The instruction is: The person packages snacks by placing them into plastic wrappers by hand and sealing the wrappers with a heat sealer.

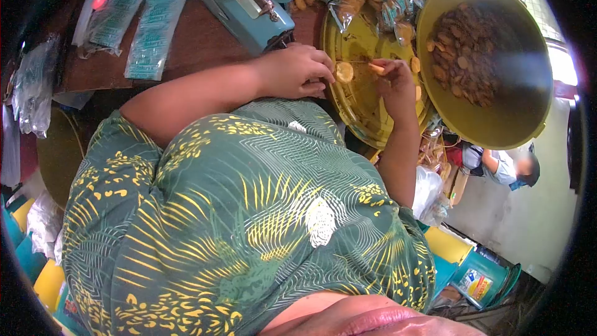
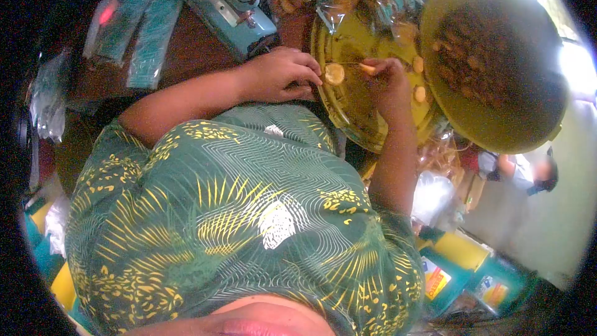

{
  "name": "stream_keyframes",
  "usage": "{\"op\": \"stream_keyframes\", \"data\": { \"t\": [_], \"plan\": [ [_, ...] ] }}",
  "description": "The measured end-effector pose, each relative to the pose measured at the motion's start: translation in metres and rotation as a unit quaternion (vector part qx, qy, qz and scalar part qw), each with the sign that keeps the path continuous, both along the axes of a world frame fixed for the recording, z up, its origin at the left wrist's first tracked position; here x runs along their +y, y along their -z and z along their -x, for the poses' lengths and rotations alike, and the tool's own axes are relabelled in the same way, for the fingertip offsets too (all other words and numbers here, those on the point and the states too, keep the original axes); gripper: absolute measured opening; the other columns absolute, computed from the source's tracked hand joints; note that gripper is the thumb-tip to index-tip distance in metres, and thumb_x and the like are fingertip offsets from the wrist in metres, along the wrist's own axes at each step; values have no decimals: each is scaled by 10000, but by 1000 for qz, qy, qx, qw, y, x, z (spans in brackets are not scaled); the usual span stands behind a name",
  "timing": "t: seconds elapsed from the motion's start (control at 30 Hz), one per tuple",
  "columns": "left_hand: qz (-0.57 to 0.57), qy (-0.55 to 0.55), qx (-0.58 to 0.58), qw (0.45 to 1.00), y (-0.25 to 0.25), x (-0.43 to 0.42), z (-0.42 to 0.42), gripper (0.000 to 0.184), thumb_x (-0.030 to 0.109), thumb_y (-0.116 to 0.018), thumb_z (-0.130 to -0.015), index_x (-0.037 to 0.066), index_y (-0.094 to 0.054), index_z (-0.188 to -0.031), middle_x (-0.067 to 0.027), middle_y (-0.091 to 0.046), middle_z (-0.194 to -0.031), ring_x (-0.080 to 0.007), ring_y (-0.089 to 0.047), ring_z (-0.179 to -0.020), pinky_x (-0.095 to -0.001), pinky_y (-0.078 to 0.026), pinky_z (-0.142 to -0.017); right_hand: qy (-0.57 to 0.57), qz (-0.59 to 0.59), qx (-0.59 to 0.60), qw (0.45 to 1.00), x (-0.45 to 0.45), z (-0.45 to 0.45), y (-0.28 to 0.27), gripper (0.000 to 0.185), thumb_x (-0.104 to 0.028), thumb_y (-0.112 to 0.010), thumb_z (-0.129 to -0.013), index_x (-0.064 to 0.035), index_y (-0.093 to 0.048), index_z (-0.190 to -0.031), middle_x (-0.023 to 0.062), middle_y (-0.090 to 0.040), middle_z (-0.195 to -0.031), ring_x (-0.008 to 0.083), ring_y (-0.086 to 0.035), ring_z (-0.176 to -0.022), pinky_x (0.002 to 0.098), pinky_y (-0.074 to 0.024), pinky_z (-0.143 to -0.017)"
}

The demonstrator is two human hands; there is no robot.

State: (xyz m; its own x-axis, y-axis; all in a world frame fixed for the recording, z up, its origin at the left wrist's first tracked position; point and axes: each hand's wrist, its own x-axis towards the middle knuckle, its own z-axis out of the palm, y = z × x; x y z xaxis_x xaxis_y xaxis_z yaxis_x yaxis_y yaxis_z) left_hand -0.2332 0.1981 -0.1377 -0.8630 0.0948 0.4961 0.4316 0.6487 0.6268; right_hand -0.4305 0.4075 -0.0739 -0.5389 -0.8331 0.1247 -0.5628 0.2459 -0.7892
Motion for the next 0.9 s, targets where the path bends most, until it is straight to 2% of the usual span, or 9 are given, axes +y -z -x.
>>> {"op": "stream_keyframes", "data": {
  "t": [0.07,0.17,0.37,0.47,0.57,0.67,0.77,0.87,0.9],
  "plan": [
    [-6,1,3,1000,1,0,1,235,229,-715,-849,110,-693,-1050,-89,-646,-1121,-317,-610,-1065,-430,-484,-922,-18,134,-185,973,4,7,13,318,72,-650,-861,-55,-530,-1127,94,-656,-1089,227,-639,-1019,348,-531,-869],
    [-8,3,0,1000,-1,0,-1,234,226,-716,-847,112,-695,-1051,-87,-647,-1119,-315,-612,-1064,-429,-485,-922,56,98,-234,966,4,-6,-1,325,53,-637,-895,-66,-512,-1170,91,-618,-1146,216,-624,-1045,336,-527,-897],
    [0,-4,-7,1000,0,0,-2,234,237,-714,-855,116,-695,-1054,-79,-646,-1135,-307,-610,-1074,-428,-480,-925,41,88,-248,964,8,5,10,287,64,-627,-896,-53,-520,-1136,94,-619,-1155,196,-617,-1054,333,-511,-942],
    [0,-4,-9,1000,-2,0,-3,240,247,-713,-859,120,-693,-1062,-77,-644,-1142,-306,-607,-1081,-429,-474,-932,21,134,-274,952,3,1,10,254,67,-624,-895,-57,-531,-1095,80,-633,-1143,191,-619,-1044,325,-502,-941],
    [1,-4,-12,1000,-3,0,-3,245,251,-712,-862,122,-691,-1069,-77,-643,-1146,-307,-605,-1086,-430,-468,-938,49,105,-242,963,3,2,11,243,81,-633,-875,-64,-544,-1048,81,-653,-1111,196,-622,-1041,337,-496,-946],
    [3,-6,-11,1000,-3,-1,-3,244,251,-711,-863,119,-691,-1067,-79,-645,-1141,-308,-607,-1081,-431,-470,-936,55,54,10,997,-1,6,17,315,123,-671,-774,-65,-582,-1010,100,-674,-1075,221,-635,-1020,355,-498,-931],
    [-3,0,-5,1000,0,0,-1,243,249,-713,-863,113,-692,-1062,-82,-648,-1130,-311,-612,-1069,-432,-476,-928,45,-57,249,966,-8,-2,4,247,118,-603,-810,-40,-608,-1001,117,-660,-1141,278,-611,-1090,362,-487,-944],
    [-3,2,5,1000,2,0,0,246,247,-717,-860,107,-692,-1060,-88,-652,-1121,-315,-616,-1060,-432,-482,-920,6,-92,361,928,-7,11,18,271,130,-596,-734,-34,-634,-946,123,-663,-1152,339,-600,-1077,392,-482,-949],
    [-1,1,9,1000,2,-1,0,247,246,-718,-858,105,-693,-1059,-90,-652,-1119,-316,-617,-1058,-431,-485,-917,-8,-101,339,935,-9,11,14,275,137,-586,-723,-30,-634,-937,122,-664,-1152,344,-599,-1076,397,-486,-945]
  ]
}}
